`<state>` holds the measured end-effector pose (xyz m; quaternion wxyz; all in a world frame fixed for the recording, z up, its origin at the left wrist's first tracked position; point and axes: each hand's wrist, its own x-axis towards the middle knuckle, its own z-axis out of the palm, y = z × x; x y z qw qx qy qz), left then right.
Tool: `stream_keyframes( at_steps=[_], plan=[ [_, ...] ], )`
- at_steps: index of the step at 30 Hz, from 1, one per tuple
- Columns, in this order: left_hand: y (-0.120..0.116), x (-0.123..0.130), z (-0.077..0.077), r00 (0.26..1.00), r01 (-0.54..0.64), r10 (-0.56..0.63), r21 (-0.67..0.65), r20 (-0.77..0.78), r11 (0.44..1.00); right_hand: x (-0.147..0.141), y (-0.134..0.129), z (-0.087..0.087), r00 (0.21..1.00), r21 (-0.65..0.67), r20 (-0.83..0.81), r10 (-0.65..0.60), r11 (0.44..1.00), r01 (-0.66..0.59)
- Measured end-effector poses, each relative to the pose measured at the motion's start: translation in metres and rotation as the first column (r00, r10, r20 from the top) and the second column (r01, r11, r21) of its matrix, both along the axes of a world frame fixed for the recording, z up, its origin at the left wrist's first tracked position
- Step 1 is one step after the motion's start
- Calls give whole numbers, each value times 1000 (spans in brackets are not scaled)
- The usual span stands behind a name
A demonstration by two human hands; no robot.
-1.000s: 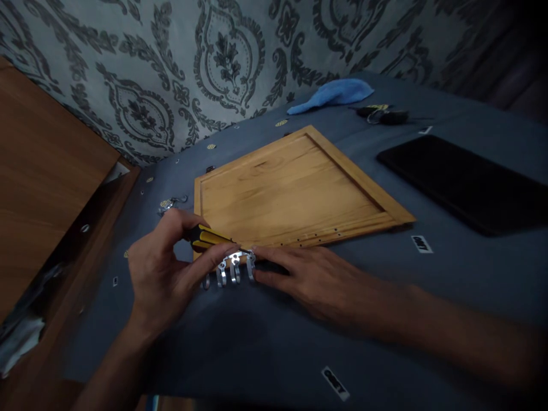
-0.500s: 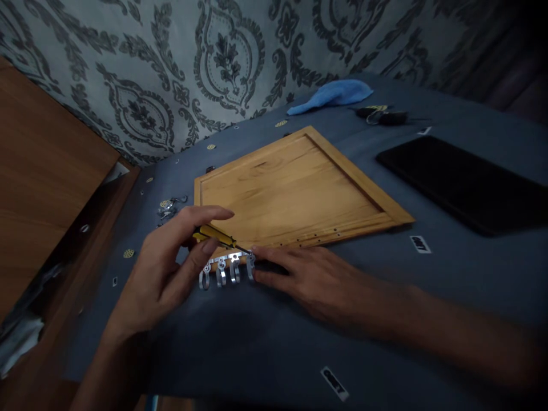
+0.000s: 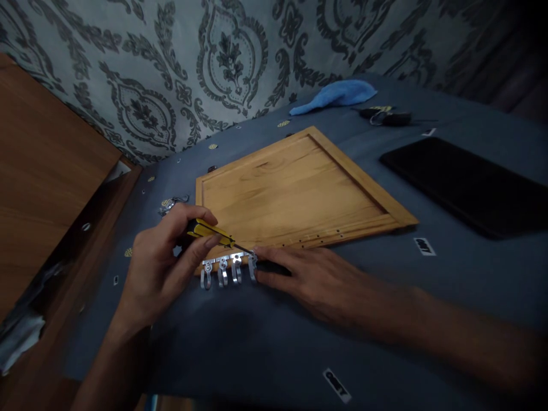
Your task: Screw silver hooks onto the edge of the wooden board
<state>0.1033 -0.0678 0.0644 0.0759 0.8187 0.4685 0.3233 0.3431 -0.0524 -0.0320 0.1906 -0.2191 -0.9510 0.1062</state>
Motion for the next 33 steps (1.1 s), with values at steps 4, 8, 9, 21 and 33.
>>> stream_keyframes(
  at_steps=[4,8,9,21,33],
  plan=[
    [1,0,1,999,40,-40,14,-18,999,1,-1,2,1000,-6,-13,-10,1000,10],
    [1,-3,5,991,106,-106,-2,-86,994,1,-1,2,1000,-8,-10,-7,1000,7],
    [1,-4,6,987,119,-119,-4,-106,993,1,-1,1,1000,-7,-10,-5,1000,5],
    [-3,-5,12,999,27,-26,33,-33,999,2,-1,-1,1000,10,-22,-3,1000,3],
    [-5,-8,21,997,-25,29,53,-67,998,4,-1,-4,999,17,-40,5,1000,-4]
  ],
)
